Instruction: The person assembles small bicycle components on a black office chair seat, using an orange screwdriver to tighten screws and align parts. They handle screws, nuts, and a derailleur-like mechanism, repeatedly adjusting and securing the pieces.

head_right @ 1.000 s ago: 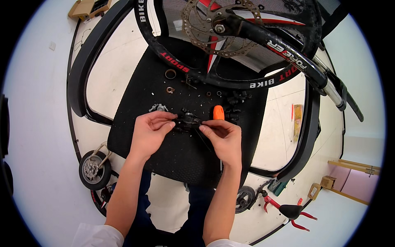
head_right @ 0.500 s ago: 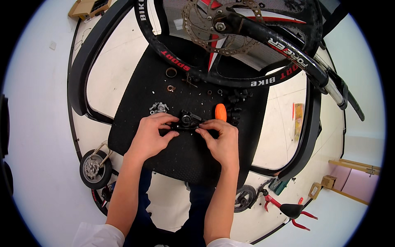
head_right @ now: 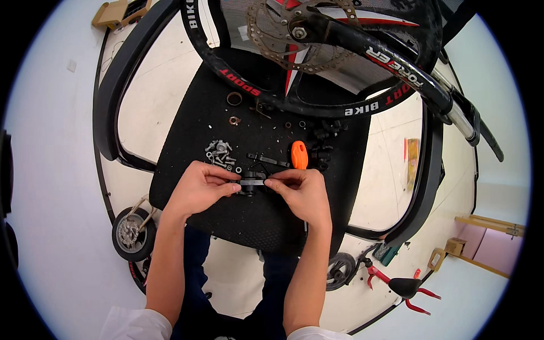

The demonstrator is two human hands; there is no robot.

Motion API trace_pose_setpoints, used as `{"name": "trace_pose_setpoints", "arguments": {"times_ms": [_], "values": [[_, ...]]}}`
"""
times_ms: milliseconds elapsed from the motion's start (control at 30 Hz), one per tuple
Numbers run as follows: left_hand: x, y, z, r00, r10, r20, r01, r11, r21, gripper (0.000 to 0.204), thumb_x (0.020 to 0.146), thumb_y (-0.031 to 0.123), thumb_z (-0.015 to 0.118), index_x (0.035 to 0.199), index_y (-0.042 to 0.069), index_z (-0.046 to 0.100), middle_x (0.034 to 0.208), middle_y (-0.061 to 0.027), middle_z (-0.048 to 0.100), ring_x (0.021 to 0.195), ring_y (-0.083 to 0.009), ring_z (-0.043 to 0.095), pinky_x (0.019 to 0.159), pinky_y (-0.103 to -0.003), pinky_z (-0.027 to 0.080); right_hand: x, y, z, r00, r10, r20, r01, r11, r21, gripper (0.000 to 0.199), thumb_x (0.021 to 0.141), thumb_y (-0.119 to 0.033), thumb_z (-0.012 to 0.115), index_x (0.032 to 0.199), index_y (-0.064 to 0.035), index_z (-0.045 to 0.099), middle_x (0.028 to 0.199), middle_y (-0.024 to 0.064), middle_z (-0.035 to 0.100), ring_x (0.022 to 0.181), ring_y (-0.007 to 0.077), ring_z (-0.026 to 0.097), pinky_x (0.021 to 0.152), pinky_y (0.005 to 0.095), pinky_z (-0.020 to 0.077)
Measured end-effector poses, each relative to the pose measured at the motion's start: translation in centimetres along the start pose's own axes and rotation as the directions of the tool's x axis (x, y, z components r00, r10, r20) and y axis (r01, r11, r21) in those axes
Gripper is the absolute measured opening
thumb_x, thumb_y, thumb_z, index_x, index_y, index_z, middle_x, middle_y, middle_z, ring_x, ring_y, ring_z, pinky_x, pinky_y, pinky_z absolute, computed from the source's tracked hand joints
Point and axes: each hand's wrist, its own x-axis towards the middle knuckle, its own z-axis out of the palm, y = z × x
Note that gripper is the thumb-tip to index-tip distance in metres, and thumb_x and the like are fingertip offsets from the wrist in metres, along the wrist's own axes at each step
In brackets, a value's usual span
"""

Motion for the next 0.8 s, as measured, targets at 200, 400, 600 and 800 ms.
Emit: {"name": "trace_pose_setpoints", "arguments": {"times_ms": [200,400,600,800], "values": [[0.4,-0.3,0.6,0.998,0.013,-0.059,-0.01,0.998,0.058,0.021,0.081,0.01,0.078,0.098,-0.003,0.076,0.08,-0.014,0.075,0.072,-0.0149,0.072,0.065,-0.025,0.055,0.0,-0.3,0.3,1.0,-0.015,-0.026,0.013,0.998,-0.066,0.016,0.085,-0.008,0.077,0.095,0.005,0.075,0.073,0.0071,0.071,0.066,0.009,0.064,0.063,0.022,0.0513],[0.4,-0.1,0.7,0.997,0.022,-0.077,-0.016,0.997,0.079,0.02,0.082,0.011,0.077,0.097,-0.003,0.076,0.08,-0.0143,0.075,0.072,-0.0164,0.073,0.066,-0.026,0.055,-0.2,-0.2,-0.8,0.943,-0.051,-0.329,0.025,0.996,-0.084,0.014,0.084,-0.006,0.075,0.092,0.0049,0.074,0.074,0.0085,0.071,0.064,0.0113,0.066,0.061,0.0239,0.0522],[0.2,0.2,0.6,0.998,0.0,-0.065,0.006,0.995,0.1,0.02,0.082,0.01,0.078,0.096,-0.004,0.075,0.081,-0.0132,0.075,0.072,-0.0158,0.072,0.067,-0.026,0.056,-1.0,-0.9,0.5,0.972,-0.187,-0.146,0.107,0.895,-0.432,0.018,0.07,-0.001,0.078,0.088,0.0021,0.074,0.073,0.0132,0.068,0.059,0.0188,0.063,0.059,0.0301,0.0507],[-0.9,0.3,-0.5,0.997,-0.041,-0.072,0.048,0.995,0.092,0.017,0.082,0.006,0.078,0.094,-0.005,0.074,0.078,-0.0101,0.073,0.068,-0.0115,0.069,0.064,-0.023,0.054,-0.7,-0.9,1.3,0.983,-0.154,-0.101,0.083,0.862,-0.5,0.018,0.07,-0.002,0.075,0.088,0.0023,0.074,0.071,0.012,0.068,0.057,0.0178,0.061,0.059,0.0309,0.0501]]}}
